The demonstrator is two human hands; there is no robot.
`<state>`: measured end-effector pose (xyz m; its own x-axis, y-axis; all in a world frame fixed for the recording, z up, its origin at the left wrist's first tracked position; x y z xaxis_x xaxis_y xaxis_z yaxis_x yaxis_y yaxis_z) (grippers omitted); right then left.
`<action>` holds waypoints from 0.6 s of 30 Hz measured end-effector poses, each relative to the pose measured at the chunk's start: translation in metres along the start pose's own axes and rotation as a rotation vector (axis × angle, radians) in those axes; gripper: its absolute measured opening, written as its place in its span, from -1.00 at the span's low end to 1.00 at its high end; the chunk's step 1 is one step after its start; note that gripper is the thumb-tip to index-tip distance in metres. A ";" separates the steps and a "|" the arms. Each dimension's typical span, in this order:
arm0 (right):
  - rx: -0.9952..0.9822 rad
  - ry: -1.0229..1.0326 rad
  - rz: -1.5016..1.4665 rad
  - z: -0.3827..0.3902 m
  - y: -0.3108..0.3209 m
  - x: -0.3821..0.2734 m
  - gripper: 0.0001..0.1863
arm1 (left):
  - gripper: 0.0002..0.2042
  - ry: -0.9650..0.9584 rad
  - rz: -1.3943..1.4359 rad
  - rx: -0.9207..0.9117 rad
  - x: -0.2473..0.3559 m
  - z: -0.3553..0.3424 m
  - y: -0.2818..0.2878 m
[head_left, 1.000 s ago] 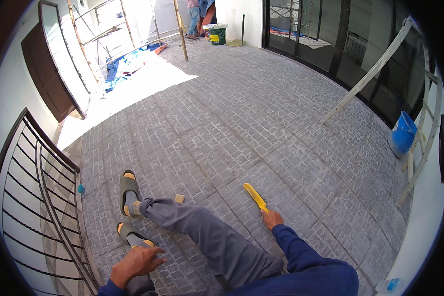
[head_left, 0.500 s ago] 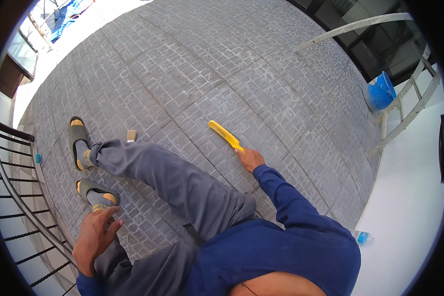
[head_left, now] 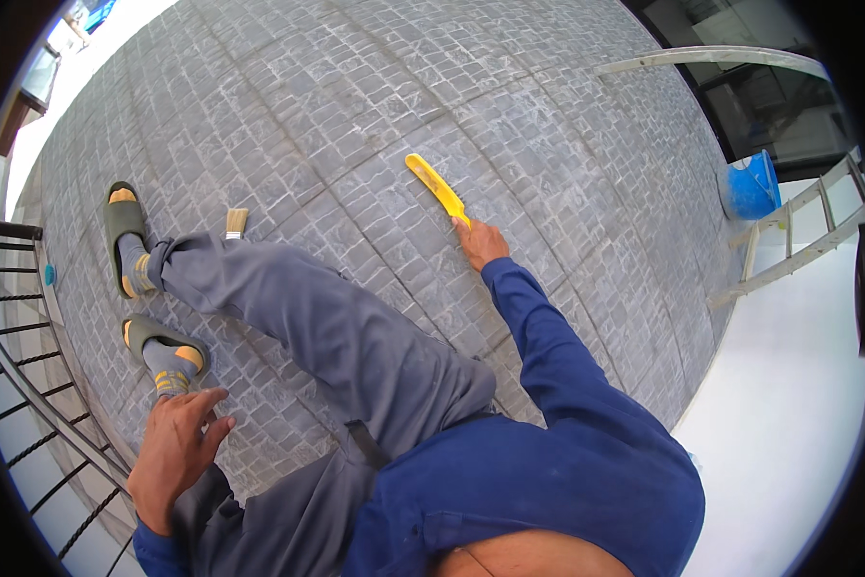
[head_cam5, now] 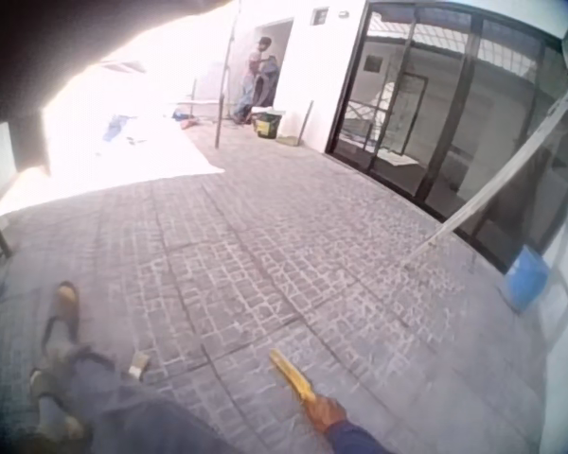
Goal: The person sits on a tiled floor and uses a yellow brush and a small brush to apply grout into the gaps between tiles. They then use a metal trowel to smooth and level the grout lines. Another person is visible nearby working on the same floor.
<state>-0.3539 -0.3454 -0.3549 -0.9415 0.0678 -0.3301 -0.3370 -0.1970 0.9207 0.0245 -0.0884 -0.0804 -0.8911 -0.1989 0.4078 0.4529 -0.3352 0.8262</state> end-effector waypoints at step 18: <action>-0.092 -0.039 0.107 0.097 0.029 0.099 -0.30 | -0.69 0.068 -0.006 0.053 -0.007 0.011 0.005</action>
<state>-0.4575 -0.2491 -0.3405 -0.9721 0.0794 -0.2207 -0.2343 -0.2939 0.9267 0.0327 -0.0792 -0.0746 -0.8890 -0.2596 0.3773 0.4441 -0.2873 0.8487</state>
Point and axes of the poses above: each hand's wrist, its own z-axis away from the middle knuckle, its own y-axis out of the back of the hand, x = y × z, the point moved 6 cm from there along -z, towards the middle knuckle, and after that the axes turned 7 degrees about x, right-handed, at the moved point
